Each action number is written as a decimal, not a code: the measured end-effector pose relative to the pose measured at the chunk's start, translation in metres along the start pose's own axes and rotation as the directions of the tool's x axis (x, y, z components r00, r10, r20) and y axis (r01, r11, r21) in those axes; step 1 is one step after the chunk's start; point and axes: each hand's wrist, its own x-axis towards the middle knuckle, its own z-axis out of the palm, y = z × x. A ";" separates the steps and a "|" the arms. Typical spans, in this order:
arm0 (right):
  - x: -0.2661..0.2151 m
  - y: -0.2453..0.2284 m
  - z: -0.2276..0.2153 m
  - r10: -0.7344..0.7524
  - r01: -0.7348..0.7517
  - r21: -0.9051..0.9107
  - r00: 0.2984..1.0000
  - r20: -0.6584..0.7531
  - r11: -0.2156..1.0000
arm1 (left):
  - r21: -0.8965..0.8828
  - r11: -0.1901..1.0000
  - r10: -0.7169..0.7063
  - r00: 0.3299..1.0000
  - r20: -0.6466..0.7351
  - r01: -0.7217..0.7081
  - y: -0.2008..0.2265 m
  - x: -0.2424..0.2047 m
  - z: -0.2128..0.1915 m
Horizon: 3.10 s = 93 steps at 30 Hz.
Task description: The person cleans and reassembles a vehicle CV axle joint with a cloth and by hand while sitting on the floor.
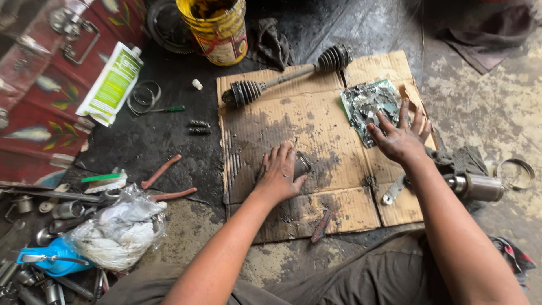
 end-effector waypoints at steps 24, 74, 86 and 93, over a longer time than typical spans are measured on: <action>-0.009 -0.007 -0.050 -0.007 0.404 0.853 0.905 -0.426 0.332 | -0.018 1.000 -0.002 1.000 0.016 0.003 -0.003 -0.003 0.000; -0.048 0.075 0.032 0.400 -0.382 0.123 0.892 -0.212 0.916 | 0.164 0.986 -0.041 0.997 0.067 0.029 -0.004 -0.018 0.000; -0.144 -0.042 -0.025 -0.090 0.121 0.338 0.990 -0.107 0.933 | 0.123 0.992 -0.022 1.000 0.002 0.022 -0.012 -0.013 0.014; -0.167 -0.042 -0.062 -0.605 -0.080 0.948 0.786 -0.131 -0.308 | 0.113 0.993 -0.046 0.999 0.021 0.044 -0.010 -0.014 0.006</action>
